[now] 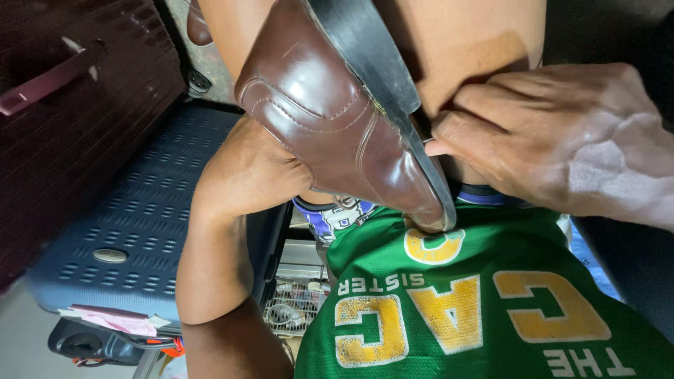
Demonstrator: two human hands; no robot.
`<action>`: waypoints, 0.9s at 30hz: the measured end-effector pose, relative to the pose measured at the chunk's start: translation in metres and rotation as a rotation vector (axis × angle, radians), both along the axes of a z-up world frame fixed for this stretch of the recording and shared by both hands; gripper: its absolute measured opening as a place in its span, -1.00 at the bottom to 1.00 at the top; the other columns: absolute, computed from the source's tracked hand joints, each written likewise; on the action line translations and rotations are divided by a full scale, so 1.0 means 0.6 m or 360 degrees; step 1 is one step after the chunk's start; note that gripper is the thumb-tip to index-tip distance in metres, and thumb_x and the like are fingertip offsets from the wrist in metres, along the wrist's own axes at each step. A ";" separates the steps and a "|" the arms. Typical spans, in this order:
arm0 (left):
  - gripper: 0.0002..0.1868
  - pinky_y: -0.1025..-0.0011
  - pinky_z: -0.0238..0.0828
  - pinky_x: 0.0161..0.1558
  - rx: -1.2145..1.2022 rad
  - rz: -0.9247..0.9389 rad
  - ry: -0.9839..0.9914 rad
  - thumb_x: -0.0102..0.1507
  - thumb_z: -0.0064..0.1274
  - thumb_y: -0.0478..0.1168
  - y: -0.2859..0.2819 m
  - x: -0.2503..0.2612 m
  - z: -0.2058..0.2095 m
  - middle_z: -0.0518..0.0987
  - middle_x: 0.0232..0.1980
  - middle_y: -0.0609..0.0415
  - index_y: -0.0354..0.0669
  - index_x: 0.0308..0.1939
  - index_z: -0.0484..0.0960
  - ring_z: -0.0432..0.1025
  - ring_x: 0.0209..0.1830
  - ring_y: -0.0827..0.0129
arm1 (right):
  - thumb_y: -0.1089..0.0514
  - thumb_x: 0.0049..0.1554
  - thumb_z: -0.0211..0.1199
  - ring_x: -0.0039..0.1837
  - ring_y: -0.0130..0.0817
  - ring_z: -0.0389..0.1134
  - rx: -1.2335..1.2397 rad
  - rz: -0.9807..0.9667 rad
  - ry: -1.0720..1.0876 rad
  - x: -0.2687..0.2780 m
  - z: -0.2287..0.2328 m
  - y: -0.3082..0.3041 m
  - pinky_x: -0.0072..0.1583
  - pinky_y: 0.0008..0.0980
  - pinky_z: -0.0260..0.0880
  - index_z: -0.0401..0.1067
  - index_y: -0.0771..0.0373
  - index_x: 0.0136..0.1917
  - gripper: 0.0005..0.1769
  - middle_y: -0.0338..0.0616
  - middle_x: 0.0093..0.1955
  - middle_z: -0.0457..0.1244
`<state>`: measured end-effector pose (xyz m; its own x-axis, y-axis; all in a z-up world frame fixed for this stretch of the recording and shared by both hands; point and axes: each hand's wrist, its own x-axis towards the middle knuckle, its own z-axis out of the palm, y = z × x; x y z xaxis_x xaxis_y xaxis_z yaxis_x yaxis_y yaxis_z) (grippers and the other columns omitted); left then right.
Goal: The person stitches the sole of a brown leather shoe using a needle and thread. They repeatedly push the needle through the seam and pull the thread tight to secure the sole to the upper.
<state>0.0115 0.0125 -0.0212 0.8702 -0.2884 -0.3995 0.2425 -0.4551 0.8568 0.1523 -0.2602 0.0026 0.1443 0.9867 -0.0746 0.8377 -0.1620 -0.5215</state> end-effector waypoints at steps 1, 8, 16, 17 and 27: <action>-0.69 0.25 0.49 0.12 0.0002 0.0008 0.0009 0.22 0.26 -0.32 -0.001 -0.003 -0.001 0.68 0.07 -0.01 -0.20 0.04 0.66 0.57 0.10 0.16 | -0.20 0.07 0.24 -0.18 -0.31 0.41 -0.0078 0.0051 0.0014 0.003 -0.006 -0.003 -0.14 -0.34 0.44 0.47 0.16 -0.10 -0.61 -0.21 -0.18 0.32; -0.67 0.22 0.48 0.12 0.0034 0.0093 0.0043 0.21 0.29 -0.30 0.006 -0.032 -0.008 0.67 0.08 -0.02 -0.20 0.05 0.66 0.56 0.11 0.14 | -0.29 0.04 0.26 -0.43 -0.35 0.23 -0.0230 0.0137 -0.0049 0.020 -0.039 -0.040 -0.35 -0.35 0.27 0.39 0.15 -0.41 -0.49 -0.22 -0.48 0.15; -0.80 0.43 0.50 0.08 -0.0397 0.0319 0.0022 0.37 0.17 -0.27 0.007 0.008 0.034 0.68 0.01 0.03 -0.19 0.06 0.64 0.59 -0.04 0.29 | -0.17 0.05 0.39 -0.38 -0.25 0.21 -0.0091 -0.0200 0.0076 0.037 -0.074 -0.089 -0.31 -0.29 0.24 0.37 0.21 -0.43 -0.52 -0.17 -0.46 0.15; -0.79 0.45 0.48 0.07 -0.0453 0.0317 0.0054 0.36 0.16 -0.27 0.004 0.021 0.053 0.67 0.01 0.03 -0.22 0.06 0.63 0.58 -0.06 0.29 | -0.16 0.05 0.40 -0.37 -0.24 0.22 -0.0076 -0.0220 0.0121 0.037 -0.073 -0.092 -0.31 -0.28 0.24 0.38 0.22 -0.42 -0.53 -0.17 -0.45 0.15; -0.74 0.39 0.38 -0.22 0.0890 0.0436 -0.0626 0.29 0.31 -0.16 -0.125 0.011 0.201 0.59 -0.05 0.06 -0.10 0.03 0.69 0.42 -0.16 0.30 | -0.08 0.03 0.50 -0.31 -0.15 0.28 0.0124 -0.0349 0.0195 0.031 -0.012 -0.066 -0.26 -0.26 0.26 0.42 0.28 -0.37 -0.55 -0.13 -0.40 0.20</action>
<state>0.0182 -0.0624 0.0993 0.9911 0.1152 -0.0664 0.1326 -0.8167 0.5616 0.1710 -0.2997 -0.0045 0.3497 0.9364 -0.0295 0.7169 -0.2877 -0.6350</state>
